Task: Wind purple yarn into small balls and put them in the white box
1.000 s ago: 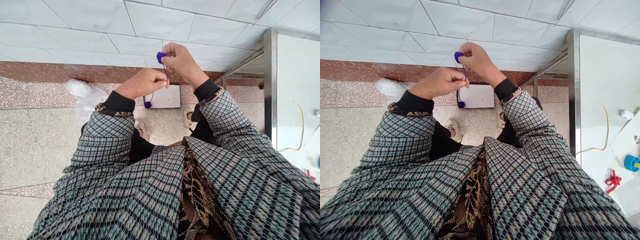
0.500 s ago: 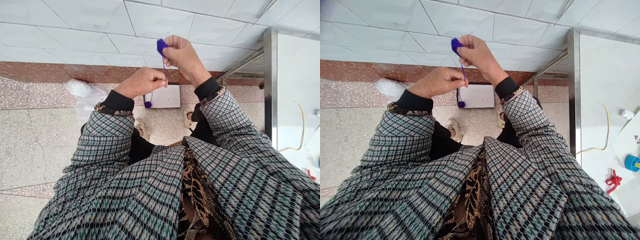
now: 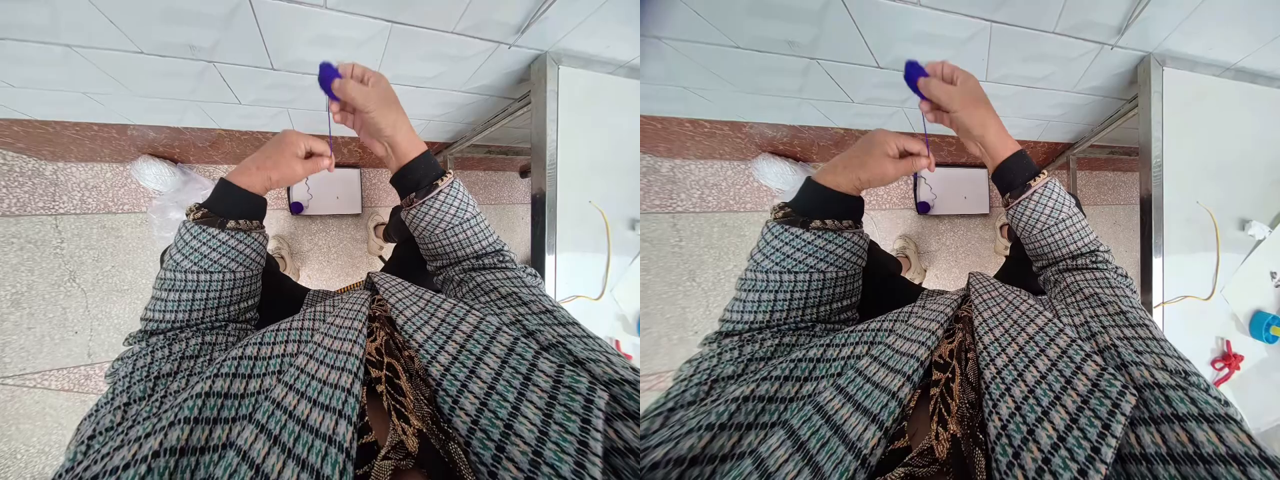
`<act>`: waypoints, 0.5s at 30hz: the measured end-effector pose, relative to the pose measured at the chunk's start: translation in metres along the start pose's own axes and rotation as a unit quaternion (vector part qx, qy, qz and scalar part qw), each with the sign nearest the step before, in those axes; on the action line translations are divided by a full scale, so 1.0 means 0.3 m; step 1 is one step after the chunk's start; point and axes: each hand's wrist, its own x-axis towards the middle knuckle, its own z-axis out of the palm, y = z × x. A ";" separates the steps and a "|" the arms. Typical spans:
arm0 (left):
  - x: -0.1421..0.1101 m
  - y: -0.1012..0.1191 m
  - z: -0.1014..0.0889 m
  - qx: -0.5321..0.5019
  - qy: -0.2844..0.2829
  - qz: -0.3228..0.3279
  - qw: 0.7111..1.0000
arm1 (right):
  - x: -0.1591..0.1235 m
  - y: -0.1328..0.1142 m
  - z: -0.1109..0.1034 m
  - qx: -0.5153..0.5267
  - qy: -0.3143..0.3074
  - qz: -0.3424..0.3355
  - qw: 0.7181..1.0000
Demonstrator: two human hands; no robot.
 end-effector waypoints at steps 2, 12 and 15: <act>0.008 -0.014 -0.014 -0.001 0.009 -0.014 1.000 | 0.027 0.043 -0.023 -0.092 -0.026 0.032 0.995; 0.048 -0.104 -0.037 -0.004 0.100 -0.116 0.988 | -0.089 -0.086 0.045 0.043 -0.092 0.029 0.994; 0.054 -0.101 0.003 -0.004 0.000 -0.056 0.998 | -0.059 -0.065 0.046 0.053 -0.019 0.010 0.998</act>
